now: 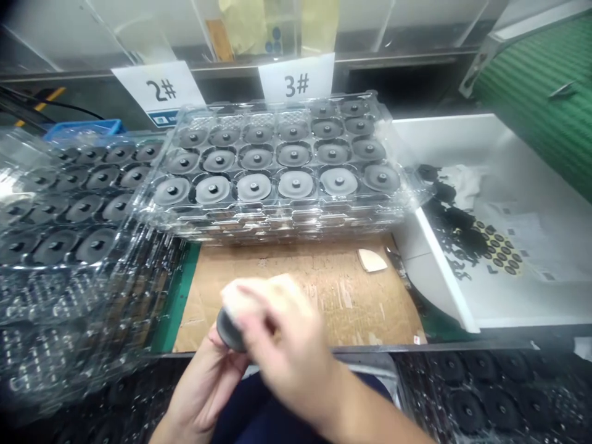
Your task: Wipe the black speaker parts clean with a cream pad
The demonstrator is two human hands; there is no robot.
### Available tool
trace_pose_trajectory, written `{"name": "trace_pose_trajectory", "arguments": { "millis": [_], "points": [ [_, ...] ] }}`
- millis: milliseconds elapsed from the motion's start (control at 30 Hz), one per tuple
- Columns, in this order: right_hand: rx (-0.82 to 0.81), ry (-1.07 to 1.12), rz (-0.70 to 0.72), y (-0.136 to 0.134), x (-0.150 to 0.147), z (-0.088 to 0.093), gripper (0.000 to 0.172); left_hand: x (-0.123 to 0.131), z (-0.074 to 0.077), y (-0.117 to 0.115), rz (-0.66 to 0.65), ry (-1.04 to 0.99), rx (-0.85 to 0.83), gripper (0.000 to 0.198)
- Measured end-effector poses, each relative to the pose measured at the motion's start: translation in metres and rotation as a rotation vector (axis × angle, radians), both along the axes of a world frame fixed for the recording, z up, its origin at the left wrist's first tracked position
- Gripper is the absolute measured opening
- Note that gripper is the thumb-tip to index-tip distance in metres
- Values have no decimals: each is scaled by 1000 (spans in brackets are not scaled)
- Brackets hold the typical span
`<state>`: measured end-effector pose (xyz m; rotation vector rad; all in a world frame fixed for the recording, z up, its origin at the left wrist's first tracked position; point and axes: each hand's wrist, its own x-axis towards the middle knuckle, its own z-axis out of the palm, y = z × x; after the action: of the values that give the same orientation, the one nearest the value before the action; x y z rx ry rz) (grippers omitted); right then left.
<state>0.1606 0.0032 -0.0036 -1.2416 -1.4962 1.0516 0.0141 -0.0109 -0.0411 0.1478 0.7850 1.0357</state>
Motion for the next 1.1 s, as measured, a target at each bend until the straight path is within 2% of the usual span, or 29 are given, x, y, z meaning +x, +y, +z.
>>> {"name": "trace_pose_trajectory", "arguments": {
  "millis": [33, 100, 167, 300, 367, 433, 467, 500, 567, 633, 667, 767, 833, 1000, 1100],
  "points": [
    [62, -92, 115, 2, -4, 8, 26, 0, -1, -2, -18, 16, -20, 42],
    [31, -204, 324, 5, -10, 17, 24, -1, -3, -4, -36, 53, -51, 39],
    [-29, -258, 403, 7, -14, 19, 22, -2, -2, -5, -32, 77, -44, 42],
    [168, -201, 190, 5, -16, 15, 26, -2, 4, -2, -8, 100, -30, 50],
    [141, -159, 251, 3, -13, 16, 24, -3, 6, -1, -8, 137, -48, 50],
    [25, -157, 378, 2, -10, 20, 22, -3, 8, 0, -34, 157, -55, 53],
    [-4, -167, 381, 2, -10, 21, 22, -2, 8, 1, -51, 154, -49, 54],
    [15, -175, 334, 3, -10, 22, 22, 0, 9, 1, -61, 148, -38, 53],
    [155, -178, 185, 5, -14, 20, 24, 2, 11, 1, -70, 139, -29, 46],
    [263, -158, 158, 5, -16, 20, 27, 2, 15, 0, -78, 134, -62, 35],
    [255, -149, 218, 4, -15, 20, 26, 2, 16, 0, -75, 127, -77, 32],
    [66, -187, 406, -1, -2, 28, 24, -1, 17, -2, -88, 81, -81, 37],
    [-7, -253, 404, -4, 9, 34, 25, 0, 17, -1, -121, 53, -77, 40],
    [112, -358, 325, -14, 18, 42, 22, 8, 26, 4, -133, -21, -13, 40],
    [71, -425, 266, -17, 18, 41, 22, 8, 30, 3, -130, -40, -1, 43]
  ]
}}
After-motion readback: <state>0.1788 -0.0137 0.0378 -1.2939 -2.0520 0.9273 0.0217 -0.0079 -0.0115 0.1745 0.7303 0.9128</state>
